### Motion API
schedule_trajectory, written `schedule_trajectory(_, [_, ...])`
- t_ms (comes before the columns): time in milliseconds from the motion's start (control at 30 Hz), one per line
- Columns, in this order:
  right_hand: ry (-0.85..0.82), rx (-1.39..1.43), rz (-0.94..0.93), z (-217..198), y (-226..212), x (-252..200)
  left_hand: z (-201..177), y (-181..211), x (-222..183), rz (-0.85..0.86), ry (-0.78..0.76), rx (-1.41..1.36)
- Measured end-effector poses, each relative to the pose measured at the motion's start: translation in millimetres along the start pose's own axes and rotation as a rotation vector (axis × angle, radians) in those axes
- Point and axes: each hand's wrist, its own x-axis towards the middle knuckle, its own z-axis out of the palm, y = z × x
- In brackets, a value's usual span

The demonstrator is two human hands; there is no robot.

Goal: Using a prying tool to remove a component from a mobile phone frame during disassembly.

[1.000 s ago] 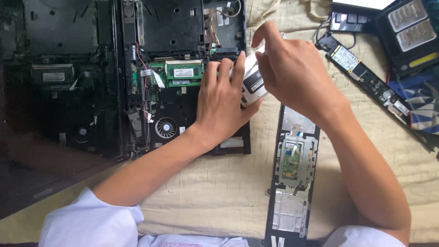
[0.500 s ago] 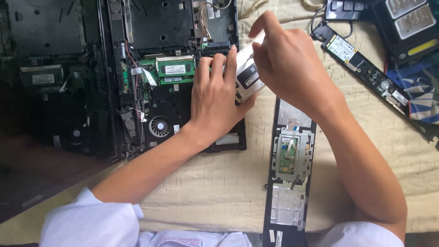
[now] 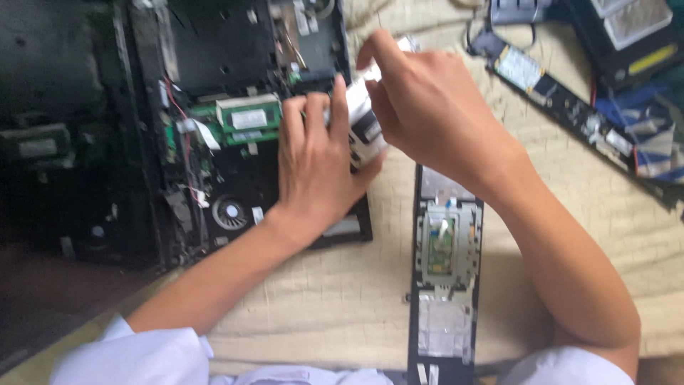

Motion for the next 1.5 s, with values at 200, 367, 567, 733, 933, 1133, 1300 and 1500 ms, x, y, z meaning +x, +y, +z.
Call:
schedule_trajectory(200, [0.084, -0.107, -0.045, 13, 0, -2, -8, 2, 0, 0.025, -0.008, 0.005])
schedule_trajectory(367, [0.097, -0.077, -0.047, 11, 7, -1, -5, 1, 3, 0.038, 0.013, 0.045])
schedule_trajectory(567, [0.056, -0.022, 0.032, 15, -4, 0, -7, 0, -2, 0.007, 0.002, -0.012])
schedule_trajectory(733, [0.077, -0.025, 0.094, 15, -12, -1, -6, -1, 0, -0.004, 0.008, -0.037])
schedule_trajectory(933, [-0.02, -0.078, 0.132, -3, -14, -1, -4, -1, 1, -0.016, 0.035, -0.063])
schedule_trajectory(1133, [-0.079, 0.103, 0.143, -14, -2, 1, -7, 2, 2, -0.029, 0.019, -0.078])
schedule_trajectory(1300, [-0.115, 0.09, 0.102, -14, 0, 4, -8, 1, 3, -0.036, 0.012, -0.07])
schedule_trajectory(1500, [-0.147, 0.068, 0.152, -5, 1, 6, -3, -1, 1, -0.048, -0.022, -0.072])
